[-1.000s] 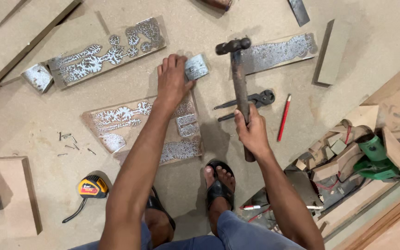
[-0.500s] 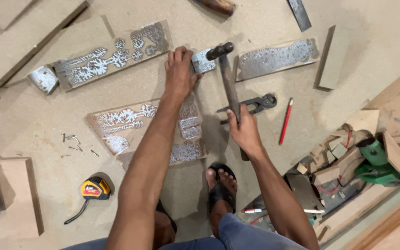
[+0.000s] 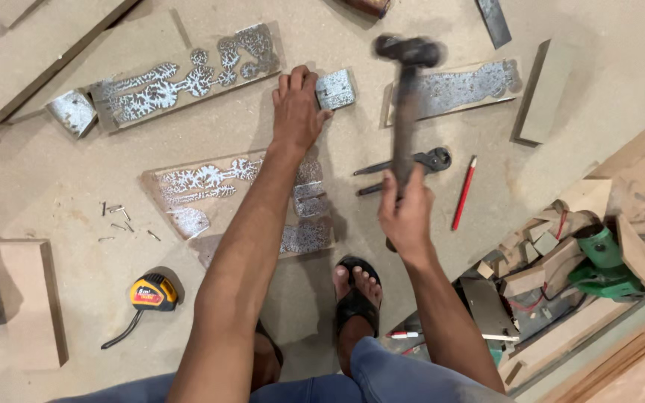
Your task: The person uses a hammer to attach metal components to wood, handles small nails, and uses a small wooden stick to spread white glue across a decorative wooden panel.
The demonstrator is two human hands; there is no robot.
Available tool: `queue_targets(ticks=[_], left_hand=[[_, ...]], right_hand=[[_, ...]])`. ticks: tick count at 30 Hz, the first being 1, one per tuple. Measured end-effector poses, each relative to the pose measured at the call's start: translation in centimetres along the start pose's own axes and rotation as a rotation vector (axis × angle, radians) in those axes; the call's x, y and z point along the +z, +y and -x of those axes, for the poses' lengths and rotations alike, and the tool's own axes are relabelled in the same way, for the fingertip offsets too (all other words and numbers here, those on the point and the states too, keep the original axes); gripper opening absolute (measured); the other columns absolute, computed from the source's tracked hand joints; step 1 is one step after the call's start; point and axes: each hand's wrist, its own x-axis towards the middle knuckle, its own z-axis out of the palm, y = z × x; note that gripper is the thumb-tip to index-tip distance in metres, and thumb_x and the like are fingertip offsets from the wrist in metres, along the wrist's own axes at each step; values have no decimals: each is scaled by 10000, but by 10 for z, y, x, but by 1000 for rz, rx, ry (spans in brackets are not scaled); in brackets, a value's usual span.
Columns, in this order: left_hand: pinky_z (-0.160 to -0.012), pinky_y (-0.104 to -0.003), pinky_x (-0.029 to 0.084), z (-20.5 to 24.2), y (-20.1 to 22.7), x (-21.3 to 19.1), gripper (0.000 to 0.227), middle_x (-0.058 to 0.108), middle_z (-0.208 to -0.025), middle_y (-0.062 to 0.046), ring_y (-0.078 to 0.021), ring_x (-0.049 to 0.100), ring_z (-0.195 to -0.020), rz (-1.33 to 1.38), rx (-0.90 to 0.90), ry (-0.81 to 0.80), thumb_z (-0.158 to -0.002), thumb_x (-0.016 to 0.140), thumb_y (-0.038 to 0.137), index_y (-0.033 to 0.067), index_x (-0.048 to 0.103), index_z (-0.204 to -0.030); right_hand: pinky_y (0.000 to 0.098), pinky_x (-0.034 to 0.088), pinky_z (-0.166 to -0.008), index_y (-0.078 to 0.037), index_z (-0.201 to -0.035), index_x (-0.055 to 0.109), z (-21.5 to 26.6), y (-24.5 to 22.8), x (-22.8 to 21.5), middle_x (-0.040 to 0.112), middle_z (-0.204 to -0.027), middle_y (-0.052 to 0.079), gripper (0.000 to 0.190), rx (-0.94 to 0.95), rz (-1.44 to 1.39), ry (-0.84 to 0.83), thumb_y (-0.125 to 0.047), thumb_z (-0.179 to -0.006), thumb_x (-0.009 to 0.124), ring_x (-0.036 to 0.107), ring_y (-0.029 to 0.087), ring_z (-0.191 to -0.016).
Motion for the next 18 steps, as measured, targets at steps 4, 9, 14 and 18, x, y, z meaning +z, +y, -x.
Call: queue_targets(ticks=[4, 9, 14, 18], left_hand=[[-1068, -470, 392, 7, -1, 3, 755, 477, -1438, -106, -324, 441, -1311, -7, 18, -6, -701, 915, 146, 24, 581, -1368], [-1059, -499, 362, 5, 6, -6, 759, 469, -1426, -112, -339, 417, -1312, 20, -24, -27, -676, 928, 169, 35, 583, -1339], [-1081, -483, 372, 3, -1, 2, 767, 463, -1448, -119, -337, 421, -1326, 13, -3, 2, -705, 915, 184, 20, 564, -1367], [-1084, -508, 348, 17, 6, 5, 771, 461, -1442, -122, -346, 405, -1329, 5, -26, -15, -694, 917, 193, 32, 568, -1362]], right_hand=[[446, 468, -486, 59, -1113, 500, -10, 15, 16, 634, -654, 223, 225, -117, 119, -6, -125, -1042, 609, 675, 380, -555], [441, 481, -492, 45, -1120, 511, -19, 0, 3, 636, -726, 260, 221, -329, 252, 67, -92, -1022, 653, 673, 405, -664], [448, 485, -526, 14, -1165, 491, 10, -13, -39, 605, -669, 229, 171, -270, -113, 301, -103, -1062, 564, 606, 421, -533], [500, 507, -574, 48, -1180, 501, -8, 24, -2, 650, -785, 285, 265, -303, 251, 21, -121, -1021, 630, 662, 500, -703]])
